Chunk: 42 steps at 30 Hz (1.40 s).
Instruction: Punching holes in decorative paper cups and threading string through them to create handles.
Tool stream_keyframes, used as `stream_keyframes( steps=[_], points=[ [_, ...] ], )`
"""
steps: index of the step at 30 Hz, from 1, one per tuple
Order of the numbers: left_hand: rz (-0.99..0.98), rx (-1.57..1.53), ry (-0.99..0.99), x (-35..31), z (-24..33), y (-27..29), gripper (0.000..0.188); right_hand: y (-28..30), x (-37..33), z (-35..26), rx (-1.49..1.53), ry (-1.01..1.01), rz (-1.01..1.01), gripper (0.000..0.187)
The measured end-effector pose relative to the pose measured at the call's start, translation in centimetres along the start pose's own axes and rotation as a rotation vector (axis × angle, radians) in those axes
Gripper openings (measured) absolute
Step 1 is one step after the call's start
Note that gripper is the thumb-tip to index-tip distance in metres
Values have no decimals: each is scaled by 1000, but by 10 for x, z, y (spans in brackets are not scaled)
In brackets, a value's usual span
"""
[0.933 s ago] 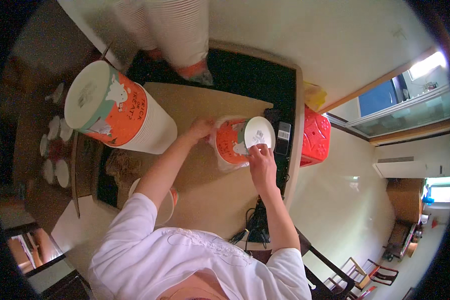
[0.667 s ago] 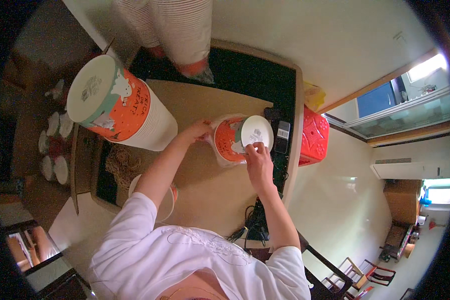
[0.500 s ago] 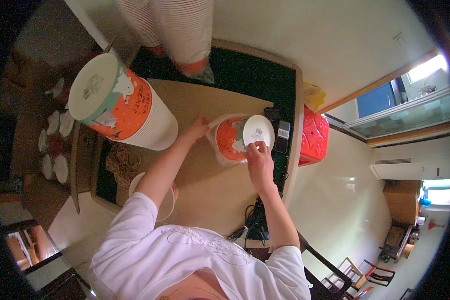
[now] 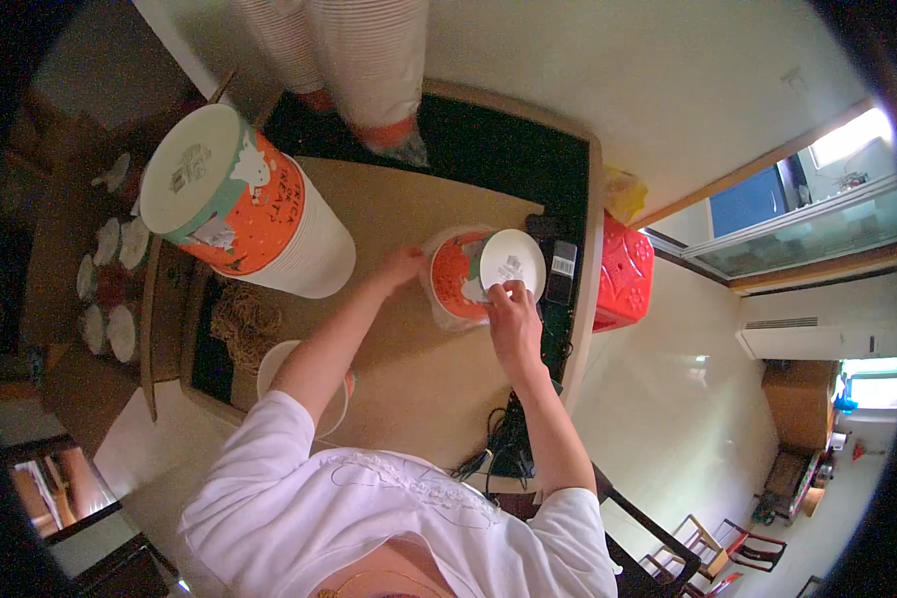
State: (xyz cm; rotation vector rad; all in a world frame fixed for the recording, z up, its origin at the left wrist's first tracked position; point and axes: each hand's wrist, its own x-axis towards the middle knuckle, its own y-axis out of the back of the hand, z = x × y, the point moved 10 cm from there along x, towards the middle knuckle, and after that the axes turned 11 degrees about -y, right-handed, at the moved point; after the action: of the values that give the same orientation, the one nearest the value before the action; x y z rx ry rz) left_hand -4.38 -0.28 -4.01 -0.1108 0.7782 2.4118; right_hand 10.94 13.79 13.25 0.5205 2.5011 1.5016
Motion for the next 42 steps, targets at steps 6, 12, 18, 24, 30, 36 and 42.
stream_keyframes(
  steps=[6, 12, 18, 24, 30, 36, 42],
  points=[
    [175, -600, 89, 10, -32, -7, 25, -1, 0, -10, 20, 39, 5, 15],
    [63, -642, 308, 3, -72, -57, 25, -11, 7, -12, -39, 15, -26, 22],
    [223, -473, 152, 30, -100, -39, 28, -13, 25, -36, -44, 43, 7, 30],
    [254, -278, 139, 35, -116, -27, 27, -64, 26, -49, -136, 50, -39, 25],
    [256, -506, 326, -3, -81, -13, 14, -66, 45, -37, -43, 31, -78, 23],
    [65, -665, 333, -40, -46, -68, 10, -65, 54, -54, -26, 71, -100, 17],
    [27, -904, 312, -44, -39, -85, 9, -52, 68, -38, -101, 58, -47, 14]
  ],
)
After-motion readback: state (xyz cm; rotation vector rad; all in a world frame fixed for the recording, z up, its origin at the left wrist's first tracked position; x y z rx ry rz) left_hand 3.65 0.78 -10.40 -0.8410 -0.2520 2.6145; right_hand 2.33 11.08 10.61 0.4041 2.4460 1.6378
